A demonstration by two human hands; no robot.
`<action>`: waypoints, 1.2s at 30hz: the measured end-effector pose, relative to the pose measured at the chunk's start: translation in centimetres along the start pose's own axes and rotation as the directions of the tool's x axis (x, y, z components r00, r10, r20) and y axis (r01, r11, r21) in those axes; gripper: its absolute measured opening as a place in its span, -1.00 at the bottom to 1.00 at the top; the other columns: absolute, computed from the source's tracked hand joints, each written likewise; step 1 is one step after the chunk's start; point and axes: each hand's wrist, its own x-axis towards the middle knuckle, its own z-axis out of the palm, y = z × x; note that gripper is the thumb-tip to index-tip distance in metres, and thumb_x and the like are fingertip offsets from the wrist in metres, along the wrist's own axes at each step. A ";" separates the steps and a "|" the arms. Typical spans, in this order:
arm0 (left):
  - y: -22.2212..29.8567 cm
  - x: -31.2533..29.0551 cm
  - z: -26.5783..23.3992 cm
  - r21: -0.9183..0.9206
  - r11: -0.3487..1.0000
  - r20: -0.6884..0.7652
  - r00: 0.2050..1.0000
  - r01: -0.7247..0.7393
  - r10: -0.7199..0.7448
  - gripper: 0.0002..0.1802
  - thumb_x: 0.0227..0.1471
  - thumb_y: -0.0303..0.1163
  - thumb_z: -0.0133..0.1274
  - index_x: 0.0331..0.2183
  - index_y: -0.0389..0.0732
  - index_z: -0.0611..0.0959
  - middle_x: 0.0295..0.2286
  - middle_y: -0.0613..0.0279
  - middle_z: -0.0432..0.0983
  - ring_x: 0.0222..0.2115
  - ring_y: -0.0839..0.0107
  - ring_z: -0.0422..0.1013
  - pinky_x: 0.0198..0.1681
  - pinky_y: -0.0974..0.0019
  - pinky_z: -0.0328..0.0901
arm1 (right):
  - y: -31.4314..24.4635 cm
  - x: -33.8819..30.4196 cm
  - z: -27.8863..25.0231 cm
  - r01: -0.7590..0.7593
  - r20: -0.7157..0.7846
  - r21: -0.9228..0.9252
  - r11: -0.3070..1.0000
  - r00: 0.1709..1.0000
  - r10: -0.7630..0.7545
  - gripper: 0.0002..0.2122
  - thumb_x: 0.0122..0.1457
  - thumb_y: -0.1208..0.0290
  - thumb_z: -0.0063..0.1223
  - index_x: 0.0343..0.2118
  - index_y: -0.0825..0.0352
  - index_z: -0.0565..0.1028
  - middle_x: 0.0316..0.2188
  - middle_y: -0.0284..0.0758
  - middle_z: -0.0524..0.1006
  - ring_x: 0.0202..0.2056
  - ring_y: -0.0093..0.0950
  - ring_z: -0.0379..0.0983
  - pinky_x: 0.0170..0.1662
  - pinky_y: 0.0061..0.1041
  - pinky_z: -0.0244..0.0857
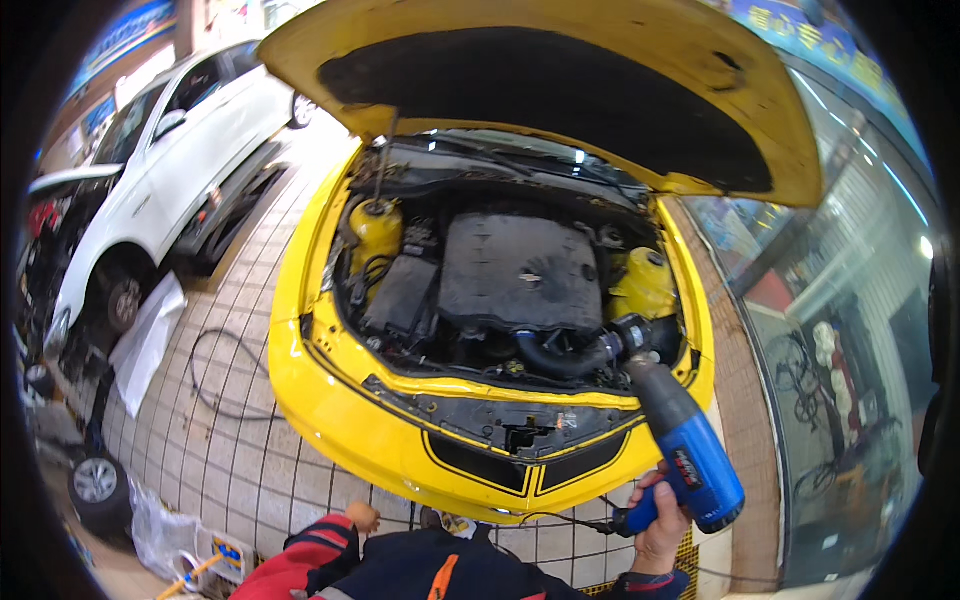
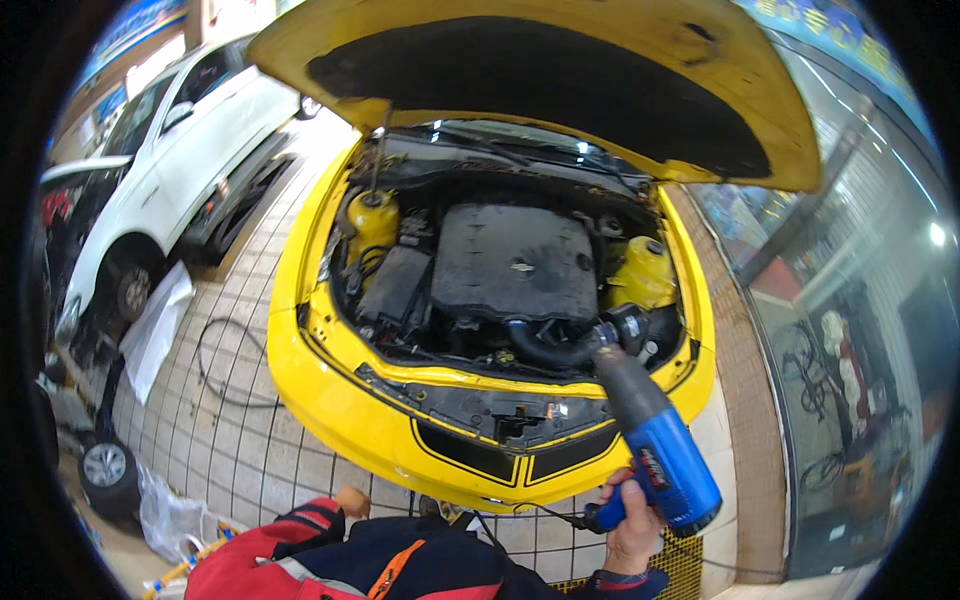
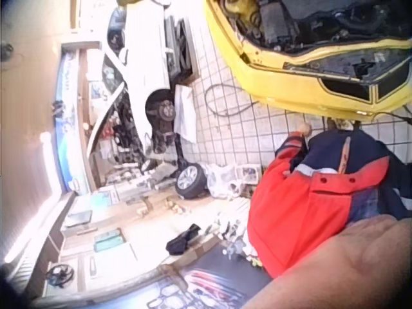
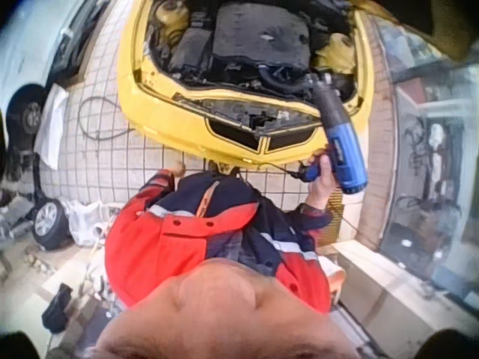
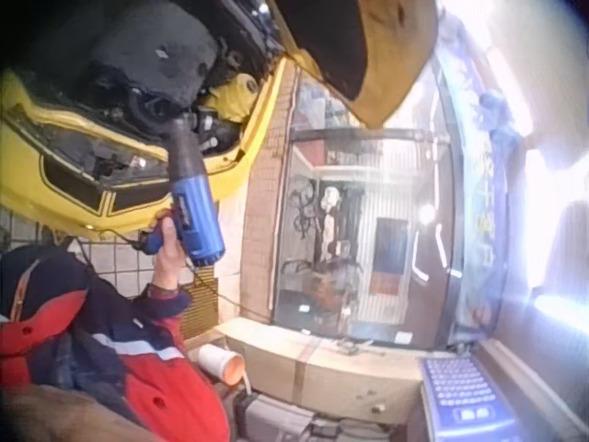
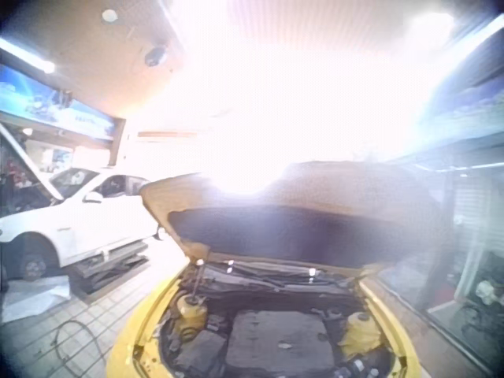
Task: The person uses a heat gun to warm the underside of a yellow car's hood and then closes it. They then use a blue squeegee to smooth a black vinyl wrap with yellow stripes onto the hood, working from the center outward to remove air bubbles and ensure adhesion.
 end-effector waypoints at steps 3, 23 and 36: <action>2.8 -1.2 2.6 0.462 0.824 -0.013 0.931 0.328 -0.364 -0.47 0.05 0.08 0.19 -0.05 -0.01 0.84 -0.13 0.04 0.76 -0.11 -0.04 0.66 -0.04 -0.03 0.53 | 0.5 -2.2 -1.5 -0.052 0.062 0.114 0.992 0.997 0.045 -0.73 0.22 0.51 0.32 -0.04 0.40 0.57 -0.30 -0.21 0.65 -0.37 -0.41 0.61 -0.28 -0.41 0.56; -1.7 -0.6 -15.8 -0.610 0.639 -0.003 0.806 0.468 -0.592 -0.61 0.37 -0.17 0.12 -0.11 -0.33 0.77 -0.30 0.11 0.76 -0.37 0.37 0.68 -0.32 0.29 0.54 | -21.1 -2.0 14.7 0.852 0.139 -0.234 0.469 0.507 -0.851 -0.43 0.32 0.43 0.22 0.34 0.48 0.32 -0.28 -0.31 0.49 -0.35 -0.55 0.45 -0.16 -0.43 0.44; -5.0 -9.5 -41.7 -0.347 0.890 -0.175 0.912 0.295 -0.370 -0.58 0.29 -0.17 0.23 -0.13 -0.40 0.79 -0.31 0.06 0.76 -0.35 0.31 0.67 -0.22 0.27 0.54 | -26.2 18.7 39.7 0.905 0.335 -0.426 0.005 0.163 -0.928 -0.70 0.37 0.46 0.17 0.12 0.41 0.51 -0.20 -0.38 0.65 -0.25 -0.62 0.57 -0.14 -0.60 0.49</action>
